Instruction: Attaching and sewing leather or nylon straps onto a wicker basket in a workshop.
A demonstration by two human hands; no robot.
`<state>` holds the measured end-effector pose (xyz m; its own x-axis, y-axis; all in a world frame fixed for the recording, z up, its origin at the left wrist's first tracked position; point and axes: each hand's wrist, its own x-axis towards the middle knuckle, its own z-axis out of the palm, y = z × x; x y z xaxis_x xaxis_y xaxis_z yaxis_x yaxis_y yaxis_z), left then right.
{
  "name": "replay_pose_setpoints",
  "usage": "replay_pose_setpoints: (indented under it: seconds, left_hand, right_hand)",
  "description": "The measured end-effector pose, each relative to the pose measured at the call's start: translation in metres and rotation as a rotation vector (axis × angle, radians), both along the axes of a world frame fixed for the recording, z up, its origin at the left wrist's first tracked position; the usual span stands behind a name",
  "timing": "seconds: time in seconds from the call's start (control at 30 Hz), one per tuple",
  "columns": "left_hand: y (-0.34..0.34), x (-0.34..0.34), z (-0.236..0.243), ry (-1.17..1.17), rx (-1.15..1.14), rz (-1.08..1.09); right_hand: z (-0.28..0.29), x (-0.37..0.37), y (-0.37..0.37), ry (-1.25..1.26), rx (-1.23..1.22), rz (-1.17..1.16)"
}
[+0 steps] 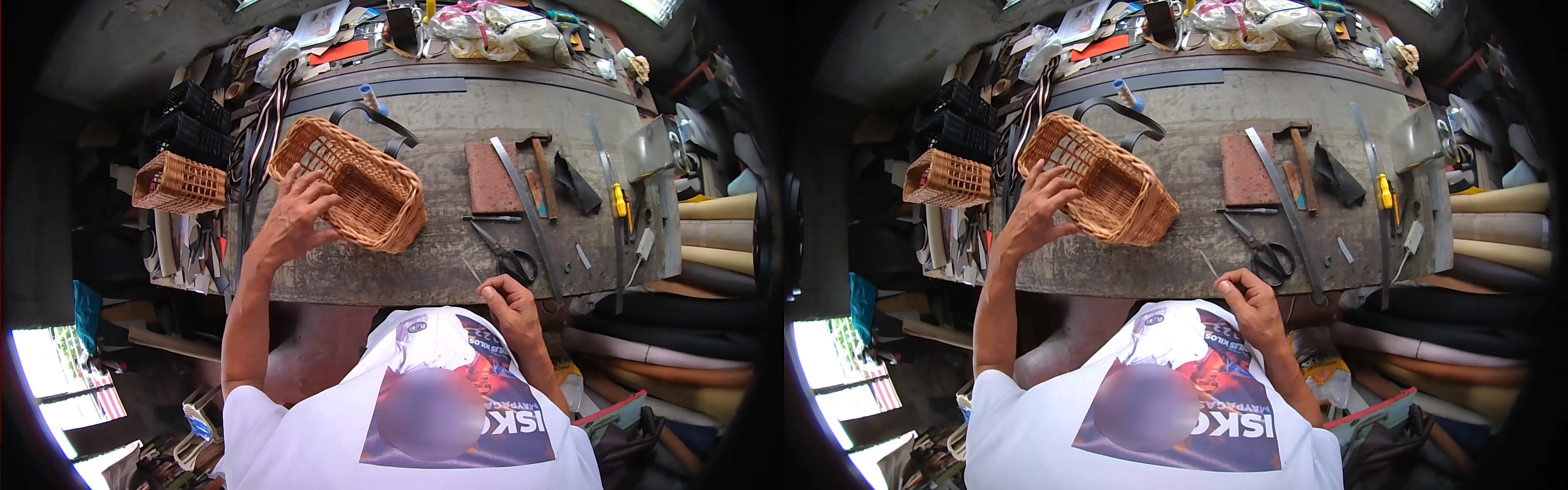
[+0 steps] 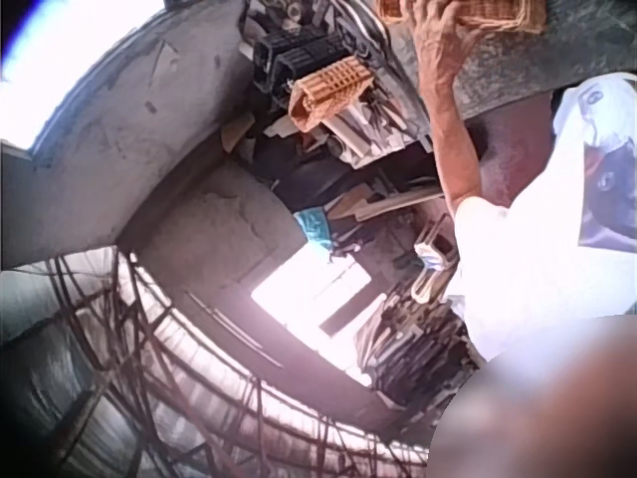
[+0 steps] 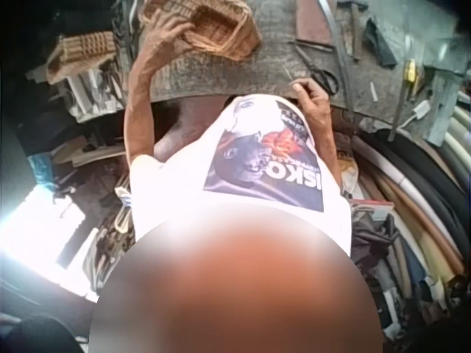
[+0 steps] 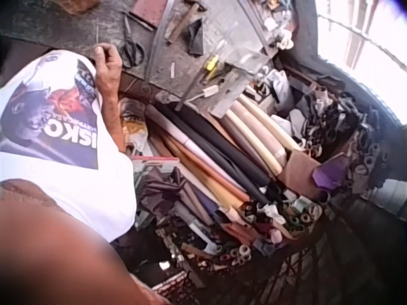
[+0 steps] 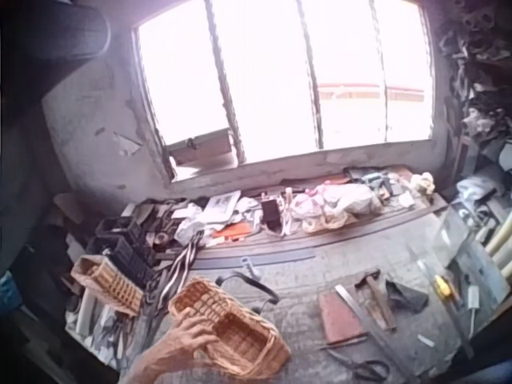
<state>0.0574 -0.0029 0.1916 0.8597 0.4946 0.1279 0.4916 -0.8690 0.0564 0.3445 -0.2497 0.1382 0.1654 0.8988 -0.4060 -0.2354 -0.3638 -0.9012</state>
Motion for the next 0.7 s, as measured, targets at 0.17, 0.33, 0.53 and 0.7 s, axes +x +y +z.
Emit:
replay_pose_setpoints:
  seconds: [0.17,0.33,0.53,0.7]
  left_hand:
    - [0.025,-0.002,-0.002,-0.208,-0.122,0.151]
    - [0.056,-0.031,0.038,-0.544,-0.077,0.63]
    - [0.086,-0.111,0.064,-0.704,-0.274,0.697]
    - [0.1,-0.122,0.001,-0.805,-0.865,0.669]
  right_hand:
    - [-0.002,-0.008,0.003,-0.055,-0.003,-0.201]
    - [0.001,-0.024,-0.006,-0.088,0.062,-0.494]
    - [-0.012,-0.078,-0.006,-0.044,0.037,-0.576]
    - [-0.016,-0.103,0.005,0.001,0.009,-0.526]
